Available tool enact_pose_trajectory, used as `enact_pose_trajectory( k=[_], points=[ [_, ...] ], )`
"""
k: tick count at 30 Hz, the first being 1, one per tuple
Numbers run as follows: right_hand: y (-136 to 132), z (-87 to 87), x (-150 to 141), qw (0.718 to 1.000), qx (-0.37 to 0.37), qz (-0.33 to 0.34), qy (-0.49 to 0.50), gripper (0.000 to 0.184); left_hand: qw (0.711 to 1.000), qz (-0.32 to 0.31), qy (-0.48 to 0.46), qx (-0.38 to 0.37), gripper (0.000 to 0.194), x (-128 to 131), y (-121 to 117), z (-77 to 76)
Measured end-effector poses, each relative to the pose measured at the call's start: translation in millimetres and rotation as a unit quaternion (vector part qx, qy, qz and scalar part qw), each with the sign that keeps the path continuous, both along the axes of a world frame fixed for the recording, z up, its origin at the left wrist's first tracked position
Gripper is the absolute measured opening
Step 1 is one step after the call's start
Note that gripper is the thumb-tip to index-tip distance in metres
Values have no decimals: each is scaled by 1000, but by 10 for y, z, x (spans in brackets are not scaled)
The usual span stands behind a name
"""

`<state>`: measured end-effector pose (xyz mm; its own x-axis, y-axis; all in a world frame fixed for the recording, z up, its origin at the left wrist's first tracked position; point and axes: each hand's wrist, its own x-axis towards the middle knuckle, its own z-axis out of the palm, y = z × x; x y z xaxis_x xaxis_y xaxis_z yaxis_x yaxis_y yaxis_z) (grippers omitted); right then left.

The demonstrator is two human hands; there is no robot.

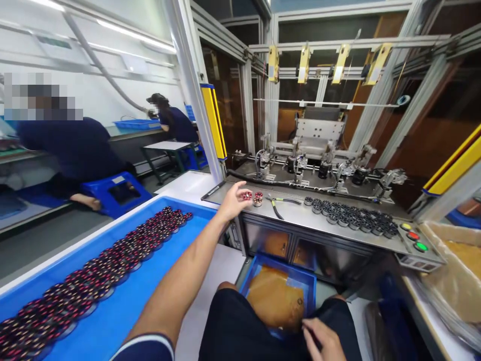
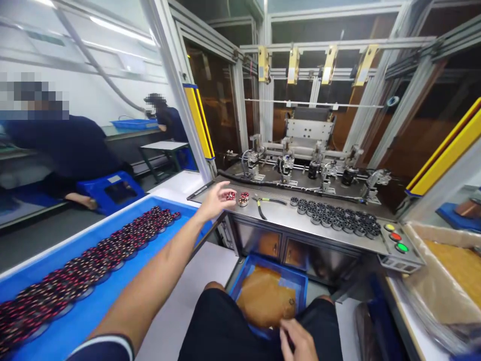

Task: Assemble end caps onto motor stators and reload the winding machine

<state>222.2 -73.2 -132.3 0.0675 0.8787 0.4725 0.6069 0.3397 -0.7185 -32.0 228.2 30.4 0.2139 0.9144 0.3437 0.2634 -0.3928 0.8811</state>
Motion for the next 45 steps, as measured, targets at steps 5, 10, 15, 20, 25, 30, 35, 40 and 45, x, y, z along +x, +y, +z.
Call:
enact_pose_trajectory(
  k=[5,10,15,20,25,30,35,40,45],
  points=[
    [417,1002,-67,990,-84,91,67,22,993,-65,-67,78,81,170,-1444,-250],
    [466,1659,-456,934,-210,191,217,35,967,-90,-67,229,80,204,-2239,-278],
    [386,1627,-424,854,-265,271,356,36,966,-127,-135,179,79,173,-2337,-245],
    [437,1230,15,767,-313,412,381,32,949,-195,-232,86,78,298,-2363,-301],
    [204,1004,-116,778,-342,340,404,32,944,-188,-255,96,74,435,-2323,-337],
    [39,1121,-459,739,-373,251,501,22,953,-167,-224,116,71,523,-2298,-350],
    [23,1155,-466,720,-402,256,505,24,959,-161,-223,65,69,489,-2297,-412],
    [93,1098,-510,762,-347,234,495,23,961,-143,-223,73,68,489,-2304,-452],
    [119,1160,-593,700,-383,231,556,25,956,-148,-239,82,73,537,-2298,-458]
  ],
)
